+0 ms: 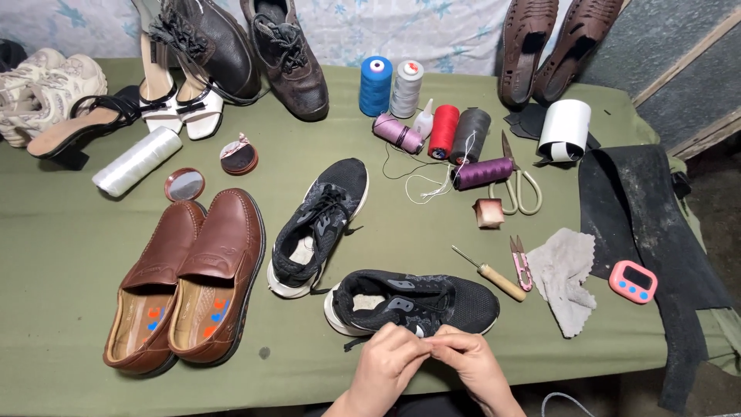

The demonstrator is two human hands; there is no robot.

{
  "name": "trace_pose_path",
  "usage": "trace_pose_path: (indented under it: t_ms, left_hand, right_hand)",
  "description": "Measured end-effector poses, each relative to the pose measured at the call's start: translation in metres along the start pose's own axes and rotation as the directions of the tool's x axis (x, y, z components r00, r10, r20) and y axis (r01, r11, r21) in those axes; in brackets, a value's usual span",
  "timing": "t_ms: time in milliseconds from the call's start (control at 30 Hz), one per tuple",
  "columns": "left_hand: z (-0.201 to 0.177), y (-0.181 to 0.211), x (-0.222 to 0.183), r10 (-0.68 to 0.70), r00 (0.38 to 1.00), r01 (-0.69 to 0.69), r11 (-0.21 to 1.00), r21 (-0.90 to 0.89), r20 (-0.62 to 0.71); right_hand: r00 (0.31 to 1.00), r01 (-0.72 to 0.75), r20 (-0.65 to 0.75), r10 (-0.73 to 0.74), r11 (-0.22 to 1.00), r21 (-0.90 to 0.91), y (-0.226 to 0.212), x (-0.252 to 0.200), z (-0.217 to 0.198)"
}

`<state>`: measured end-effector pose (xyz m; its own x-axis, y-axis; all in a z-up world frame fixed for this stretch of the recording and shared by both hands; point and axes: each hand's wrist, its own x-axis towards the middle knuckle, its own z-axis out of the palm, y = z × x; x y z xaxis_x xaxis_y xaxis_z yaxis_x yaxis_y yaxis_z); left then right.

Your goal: Hand-sewing the sole of a black sneaker using a needle and thread on a repair bench.

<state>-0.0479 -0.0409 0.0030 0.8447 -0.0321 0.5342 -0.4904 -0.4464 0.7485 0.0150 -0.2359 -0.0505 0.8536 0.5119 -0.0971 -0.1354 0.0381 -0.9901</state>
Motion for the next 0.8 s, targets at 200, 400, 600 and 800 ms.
trace_pose_path:
  t_ms: [200, 400, 600, 800]
  left_hand:
    - [-0.013, -0.001, 0.011, 0.185, 0.959, -0.227, 0.955, 0.192, 0.216]
    - [-0.032, 0.001, 0.029, 0.435, 0.798, -0.550, 0.809, 0.207, 0.417]
    - [-0.021, -0.005, 0.042, 0.392, 0.804, -0.529, 0.814, 0.238, 0.447]
    - [-0.010, -0.021, 0.074, 0.143, 0.962, -0.227, 0.891, 0.393, 0.231]
  right_hand:
    - [0.971, -0.233, 0.145, 0.190, 0.890, 0.392, 0.019, -0.008, -0.011]
    - [0.948, -0.303, 0.219, 0.233, 0.872, 0.384, 0.003, -0.013, -0.004]
    - [0.979, -0.187, 0.123, 0.161, 0.952, 0.242, -0.009, -0.008, 0.004]
    - [0.903, 0.190, -0.319, -0.287, 0.934, -0.303, -0.031, 0.015, -0.002]
